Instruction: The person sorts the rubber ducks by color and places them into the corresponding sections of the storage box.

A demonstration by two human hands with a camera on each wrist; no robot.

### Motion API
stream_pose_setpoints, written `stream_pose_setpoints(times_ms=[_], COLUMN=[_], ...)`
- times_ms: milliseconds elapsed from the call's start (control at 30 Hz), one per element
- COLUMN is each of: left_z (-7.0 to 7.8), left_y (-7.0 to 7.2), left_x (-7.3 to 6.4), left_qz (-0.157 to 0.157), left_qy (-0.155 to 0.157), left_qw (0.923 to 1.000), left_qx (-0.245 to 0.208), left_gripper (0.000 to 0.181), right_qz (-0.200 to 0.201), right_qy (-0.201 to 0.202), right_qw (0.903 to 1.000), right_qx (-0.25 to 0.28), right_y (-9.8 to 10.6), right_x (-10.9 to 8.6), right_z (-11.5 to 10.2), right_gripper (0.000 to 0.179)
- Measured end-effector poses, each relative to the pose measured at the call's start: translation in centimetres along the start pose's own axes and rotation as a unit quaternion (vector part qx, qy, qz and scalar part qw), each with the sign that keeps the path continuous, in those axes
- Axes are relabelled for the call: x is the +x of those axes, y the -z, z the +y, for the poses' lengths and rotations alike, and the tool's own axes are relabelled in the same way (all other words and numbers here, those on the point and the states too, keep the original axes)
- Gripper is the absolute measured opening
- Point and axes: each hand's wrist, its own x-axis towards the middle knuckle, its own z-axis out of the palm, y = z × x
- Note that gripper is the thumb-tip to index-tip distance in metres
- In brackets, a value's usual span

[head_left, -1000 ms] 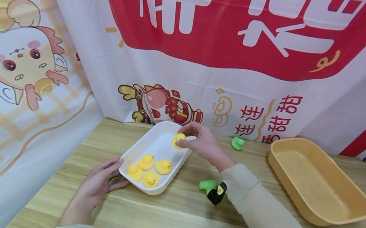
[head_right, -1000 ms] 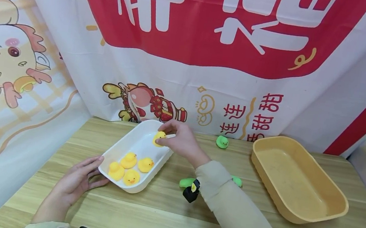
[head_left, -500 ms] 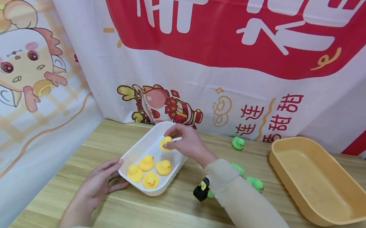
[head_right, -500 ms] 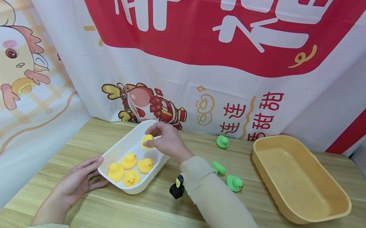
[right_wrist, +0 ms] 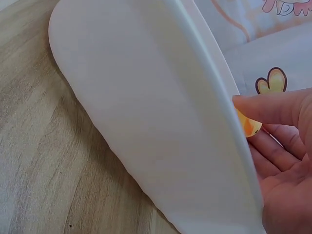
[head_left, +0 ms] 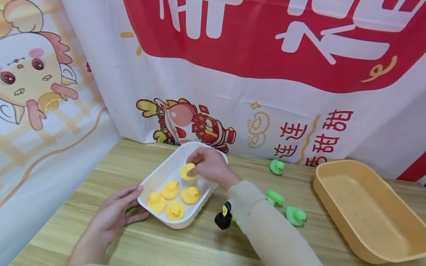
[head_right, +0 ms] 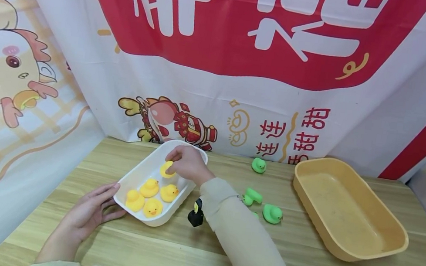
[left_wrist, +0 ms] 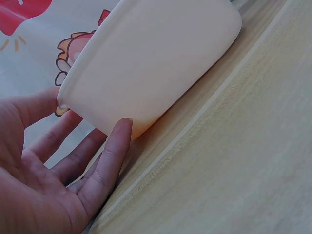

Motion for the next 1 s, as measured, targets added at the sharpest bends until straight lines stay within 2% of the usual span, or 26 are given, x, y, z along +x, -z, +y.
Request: stream_pose_setpoints(times_ms=[333, 700, 1000], left_z=[-0.08, -0.09, -0.07], left_y=[-0.05, 0.03, 0.05], left_x=[-0.05, -0.08, -0.05], left_qz=[-0.003, -0.004, -0.008], left_qy=[-0.004, -0.003, -0.006], left_qw=[1.0, 1.0, 0.9999], left_qx=[-0.001, -0.006, -0.008], left_gripper=[0.068, 0.068, 0.067], right_qz=[-0.032, -0.049, -0.051], right_qy=[0.012, 0.01, 0.002], right_qw=[0.9967, 0.9917, 0.992], right_qx=[-0.074, -0.118, -0.116], right_y=[-0.05, -0.39, -1.01], right_x=[0.1, 0.46, 0.53], right_z=[0.0, -0.17, -0.33], right_gripper=[0.024, 0.022, 0.021])
